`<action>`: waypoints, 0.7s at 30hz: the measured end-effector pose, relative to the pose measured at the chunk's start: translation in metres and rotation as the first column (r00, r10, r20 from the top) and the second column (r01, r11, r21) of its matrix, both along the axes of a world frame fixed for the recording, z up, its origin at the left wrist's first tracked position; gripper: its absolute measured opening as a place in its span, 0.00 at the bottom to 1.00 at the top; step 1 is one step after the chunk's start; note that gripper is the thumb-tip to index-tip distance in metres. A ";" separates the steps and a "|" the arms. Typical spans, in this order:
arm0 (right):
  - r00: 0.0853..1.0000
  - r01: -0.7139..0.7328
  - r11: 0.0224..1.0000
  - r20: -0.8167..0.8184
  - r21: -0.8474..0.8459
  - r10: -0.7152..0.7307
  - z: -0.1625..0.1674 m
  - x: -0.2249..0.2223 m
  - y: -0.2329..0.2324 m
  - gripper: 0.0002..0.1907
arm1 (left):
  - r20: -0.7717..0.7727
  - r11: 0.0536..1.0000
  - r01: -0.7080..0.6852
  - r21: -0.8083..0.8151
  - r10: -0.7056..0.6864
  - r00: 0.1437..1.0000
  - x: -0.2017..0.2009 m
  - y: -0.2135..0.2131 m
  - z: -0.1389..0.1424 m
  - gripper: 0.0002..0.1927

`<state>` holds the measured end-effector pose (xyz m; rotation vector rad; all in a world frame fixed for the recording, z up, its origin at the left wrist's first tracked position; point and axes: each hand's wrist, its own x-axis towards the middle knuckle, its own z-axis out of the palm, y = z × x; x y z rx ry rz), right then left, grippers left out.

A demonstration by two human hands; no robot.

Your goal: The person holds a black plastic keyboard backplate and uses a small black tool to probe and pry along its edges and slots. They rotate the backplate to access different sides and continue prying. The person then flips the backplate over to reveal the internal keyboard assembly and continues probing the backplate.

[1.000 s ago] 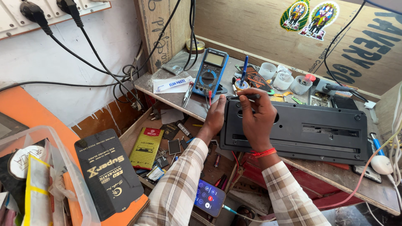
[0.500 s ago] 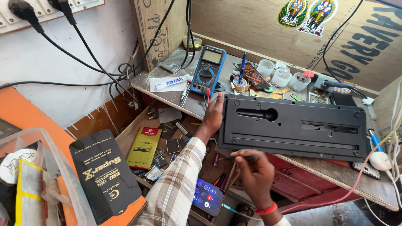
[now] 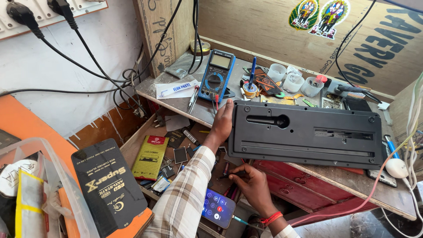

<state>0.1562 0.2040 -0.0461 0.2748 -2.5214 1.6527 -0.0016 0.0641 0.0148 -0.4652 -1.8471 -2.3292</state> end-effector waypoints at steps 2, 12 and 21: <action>0.998 0.027 0.998 0.060 0.048 -0.030 0.001 -0.001 0.004 0.07 | 0.018 1.000 -0.002 0.000 0.002 1.000 -0.001 0.002 -0.002 0.33; 0.996 0.070 0.995 0.056 0.069 -0.074 0.010 -0.007 0.011 0.07 | 0.003 1.000 -0.008 -0.016 0.008 1.000 -0.006 0.003 -0.002 0.33; 0.995 0.056 0.989 0.073 0.136 -0.067 0.018 -0.012 0.005 0.09 | 0.018 0.999 -0.021 -0.037 0.021 1.000 -0.016 0.000 -0.001 0.34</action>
